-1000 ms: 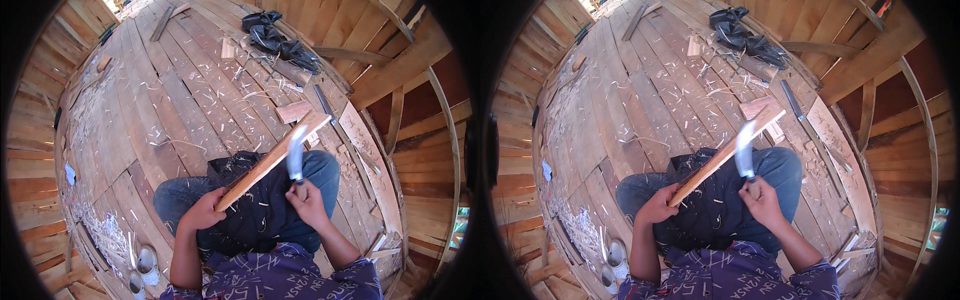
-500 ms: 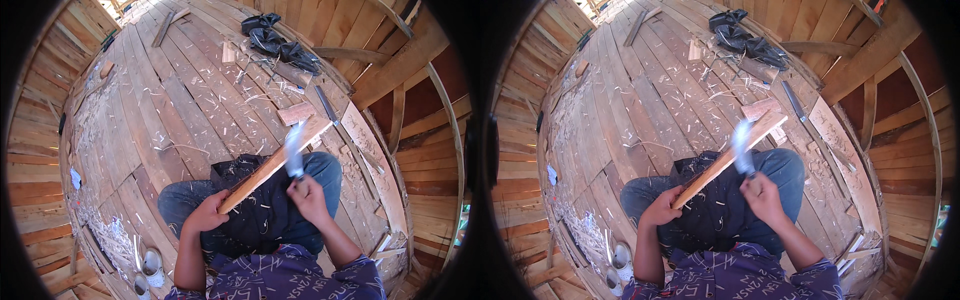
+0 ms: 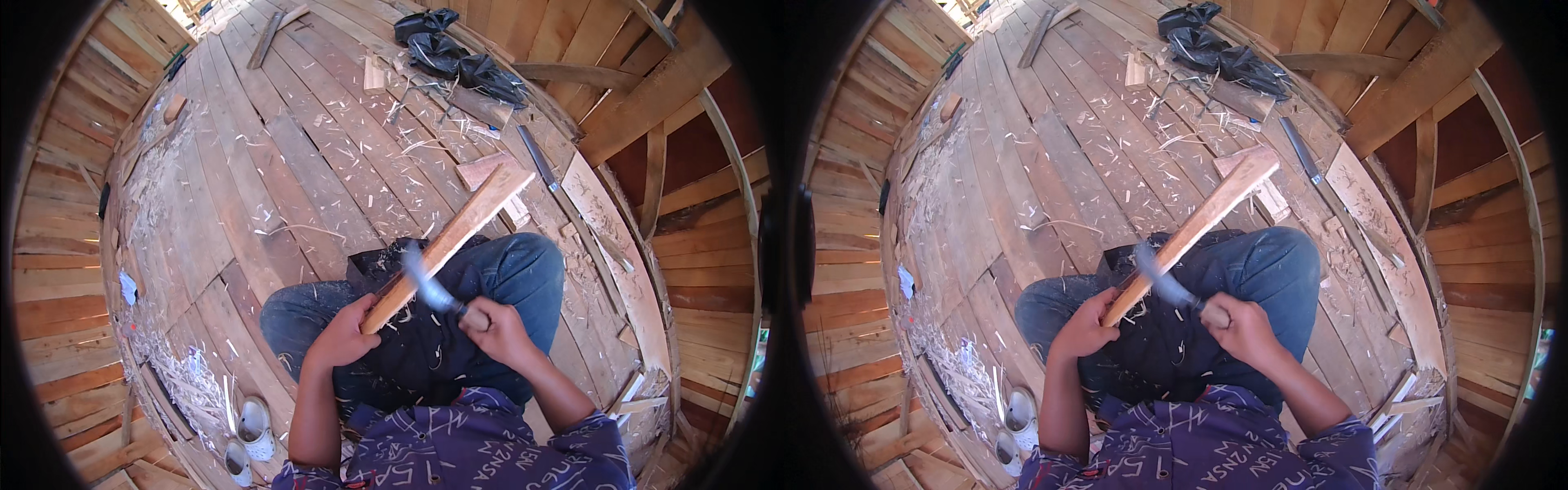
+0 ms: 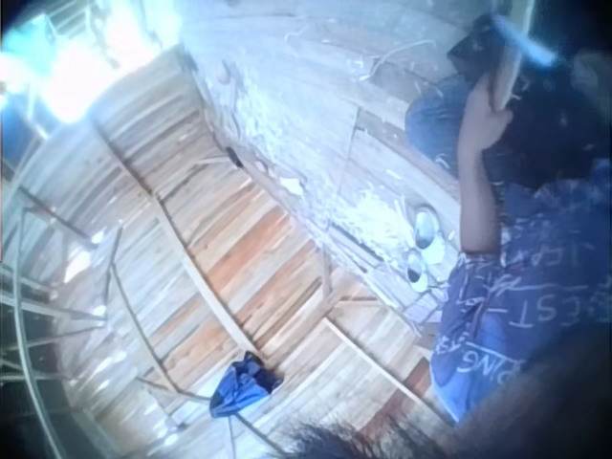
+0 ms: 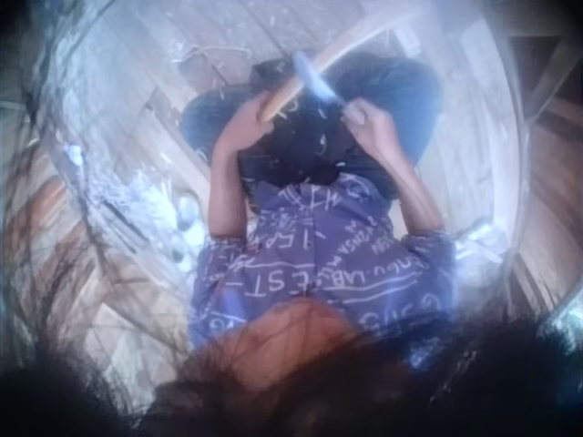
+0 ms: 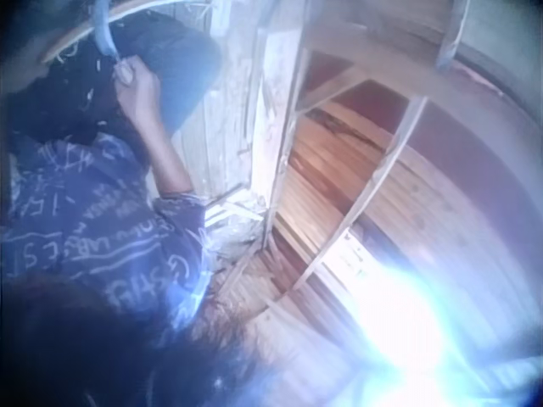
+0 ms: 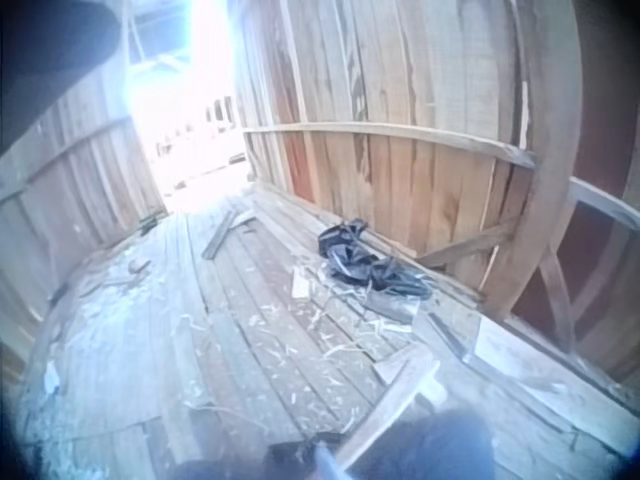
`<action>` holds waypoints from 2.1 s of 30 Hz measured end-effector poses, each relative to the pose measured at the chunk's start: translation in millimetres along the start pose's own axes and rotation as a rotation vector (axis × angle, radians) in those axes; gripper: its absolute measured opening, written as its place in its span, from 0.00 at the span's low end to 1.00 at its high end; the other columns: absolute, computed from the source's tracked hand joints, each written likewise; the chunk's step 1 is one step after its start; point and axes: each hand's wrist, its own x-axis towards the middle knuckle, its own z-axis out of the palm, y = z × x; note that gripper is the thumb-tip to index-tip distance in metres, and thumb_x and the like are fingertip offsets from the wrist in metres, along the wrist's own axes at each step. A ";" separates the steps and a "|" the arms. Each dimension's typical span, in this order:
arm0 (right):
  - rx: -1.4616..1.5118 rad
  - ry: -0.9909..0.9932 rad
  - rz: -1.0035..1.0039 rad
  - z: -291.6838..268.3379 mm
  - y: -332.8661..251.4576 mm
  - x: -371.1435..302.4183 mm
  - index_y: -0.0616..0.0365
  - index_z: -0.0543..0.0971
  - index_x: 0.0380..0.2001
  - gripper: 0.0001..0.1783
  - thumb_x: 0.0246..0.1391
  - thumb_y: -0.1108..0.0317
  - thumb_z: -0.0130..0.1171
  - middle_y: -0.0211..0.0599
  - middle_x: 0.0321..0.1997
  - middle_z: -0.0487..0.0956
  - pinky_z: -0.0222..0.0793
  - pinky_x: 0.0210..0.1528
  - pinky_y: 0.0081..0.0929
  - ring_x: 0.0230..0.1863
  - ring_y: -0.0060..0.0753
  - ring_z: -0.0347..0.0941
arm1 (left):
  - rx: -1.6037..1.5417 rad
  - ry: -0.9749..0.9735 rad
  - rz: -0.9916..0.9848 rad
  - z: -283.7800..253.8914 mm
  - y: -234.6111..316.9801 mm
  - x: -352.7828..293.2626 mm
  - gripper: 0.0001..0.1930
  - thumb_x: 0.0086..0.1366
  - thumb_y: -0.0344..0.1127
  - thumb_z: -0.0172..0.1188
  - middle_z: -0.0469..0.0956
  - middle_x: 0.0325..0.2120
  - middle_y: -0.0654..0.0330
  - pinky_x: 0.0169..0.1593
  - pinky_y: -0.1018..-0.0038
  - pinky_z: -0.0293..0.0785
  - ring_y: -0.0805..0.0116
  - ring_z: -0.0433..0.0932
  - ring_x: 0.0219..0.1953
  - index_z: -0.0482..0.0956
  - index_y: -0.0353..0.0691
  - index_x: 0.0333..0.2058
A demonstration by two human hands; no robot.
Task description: The person shaves a piece of wood using a small curved blade held in one hand.
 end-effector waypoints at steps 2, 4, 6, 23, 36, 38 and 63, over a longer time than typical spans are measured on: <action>0.052 0.062 0.082 8.0 3.8 -0.4 0.56 0.73 0.35 0.12 0.46 0.72 0.63 0.50 0.25 0.76 0.70 0.30 0.38 0.32 0.56 0.75 | -0.001 0.014 -0.007 -0.7 -2.9 0.5 0.24 0.44 0.26 0.57 0.69 0.29 0.60 0.38 0.76 0.67 0.75 0.67 0.33 0.68 0.30 0.44; -0.068 -0.054 -0.021 5.7 4.6 -1.0 0.56 0.72 0.34 0.12 0.46 0.73 0.63 0.50 0.25 0.76 0.70 0.30 0.36 0.33 0.56 0.76 | 0.007 0.062 0.023 2.2 -4.9 0.7 0.24 0.44 0.25 0.57 0.69 0.29 0.61 0.38 0.77 0.67 0.76 0.67 0.33 0.69 0.30 0.44; -0.078 -0.092 -0.070 4.5 3.5 0.2 0.57 0.72 0.33 0.12 0.46 0.73 0.64 0.47 0.24 0.76 0.70 0.29 0.34 0.31 0.53 0.77 | -0.012 0.091 0.032 3.8 -9.3 0.5 0.24 0.44 0.25 0.57 0.70 0.29 0.61 0.38 0.78 0.67 0.76 0.67 0.33 0.69 0.30 0.44; 0.670 0.004 0.110 3.4 -21.5 -6.3 0.54 0.66 0.28 0.13 0.53 0.69 0.63 0.21 0.17 0.66 0.52 0.14 0.14 0.13 0.12 0.60 | -1.218 -0.014 0.434 81.2 29.5 37.4 0.12 0.62 0.23 0.50 0.67 0.29 0.59 0.42 0.66 0.72 0.68 0.72 0.35 0.60 0.44 0.41; 1.150 0.135 0.249 9.6 -28.6 5.4 0.52 0.62 0.28 0.16 0.50 0.78 0.61 0.35 0.24 0.75 0.70 0.20 0.20 0.20 0.26 0.74 | -0.530 0.256 0.479 110.0 26.6 42.1 0.21 0.68 0.31 0.48 0.70 0.47 0.53 0.55 0.68 0.67 0.66 0.71 0.50 0.57 0.36 0.58; 1.184 0.072 0.233 2.3 -30.1 5.2 0.51 0.62 0.28 0.17 0.50 0.79 0.62 0.34 0.24 0.75 0.70 0.21 0.19 0.21 0.26 0.75 | -0.442 0.097 0.427 102.5 27.8 32.5 0.20 0.67 0.31 0.51 0.71 0.46 0.54 0.55 0.69 0.67 0.67 0.71 0.50 0.61 0.36 0.55; 1.118 -0.377 0.320 -37.5 -5.6 55.5 0.52 0.66 0.27 0.17 0.43 0.78 0.66 0.34 0.28 0.75 0.76 0.23 0.23 0.26 0.24 0.76 | 1.429 0.506 0.394 -93.2 40.0 -114.4 0.14 0.47 0.29 0.65 0.73 0.35 0.56 0.51 0.53 0.63 0.57 0.72 0.44 0.77 0.40 0.35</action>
